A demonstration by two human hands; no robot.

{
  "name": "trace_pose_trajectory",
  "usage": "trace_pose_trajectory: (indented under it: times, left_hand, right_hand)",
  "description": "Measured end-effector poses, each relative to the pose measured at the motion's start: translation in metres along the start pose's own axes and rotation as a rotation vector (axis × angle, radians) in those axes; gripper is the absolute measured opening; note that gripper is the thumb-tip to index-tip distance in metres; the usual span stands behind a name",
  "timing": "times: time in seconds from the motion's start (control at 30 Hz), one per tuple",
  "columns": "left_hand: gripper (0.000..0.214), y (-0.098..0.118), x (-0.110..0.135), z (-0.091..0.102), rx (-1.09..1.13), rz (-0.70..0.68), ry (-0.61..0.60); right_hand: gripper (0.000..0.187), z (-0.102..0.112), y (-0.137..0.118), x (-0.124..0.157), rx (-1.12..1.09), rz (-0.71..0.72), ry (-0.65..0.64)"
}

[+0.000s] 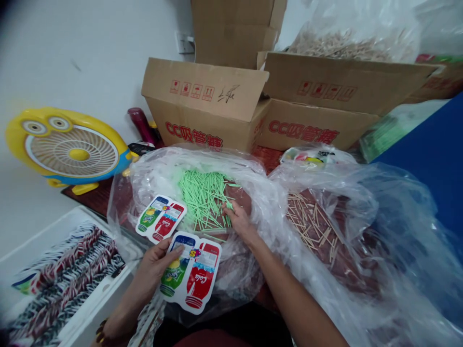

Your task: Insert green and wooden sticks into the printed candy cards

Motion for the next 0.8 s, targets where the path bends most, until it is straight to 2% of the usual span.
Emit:
trace_pose_trajectory:
  times: [0.13, 0.37, 0.43, 0.5, 0.63, 0.7, 0.8]
  left_hand:
    - [0.034, -0.003, 0.0, -0.001, 0.002, -0.001, -0.03]
    - [0.033, -0.006, -0.001, 0.0, -0.026, -0.006, -0.063]
    - [0.029, -0.005, -0.002, -0.002, -0.03, -0.026, -0.072]
    - [0.026, -0.004, -0.006, -0.006, -0.031, -0.036, -0.076]
    - [0.025, -0.003, -0.019, -0.017, -0.012, -0.026, -0.077]
    - [0.025, -0.002, -0.026, -0.023, -0.02, -0.036, -0.102]
    - [0.025, 0.004, -0.033, -0.03, -0.104, -0.096, -0.163]
  right_hand:
    - [0.018, 0.001, -0.008, 0.007, 0.0, 0.048, 0.012]
    - [0.021, -0.005, -0.003, 0.014, 0.042, -0.044, -0.047]
    - [0.022, -0.003, -0.009, 0.012, -0.075, -0.056, -0.004]
    - [0.022, -0.001, -0.02, 0.012, -0.319, -0.093, 0.032]
    - [0.029, -0.005, -0.052, 0.024, -0.802, -0.195, -0.028]
    - [0.028, -0.009, -0.063, 0.034, -0.903, -0.206, -0.046]
    - [0.026, -0.013, -0.072, 0.046, -0.93, -0.183, -0.036]
Point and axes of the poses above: each hand's wrist, its own x-axis away from the middle knuckle, its own z-axis out of the back of the hand, y = z × x, the point moved 2 cm from there along -x, towards the middle knuckle, and after that the axes turned 13 degrees about -z, right-handed, at the moved point
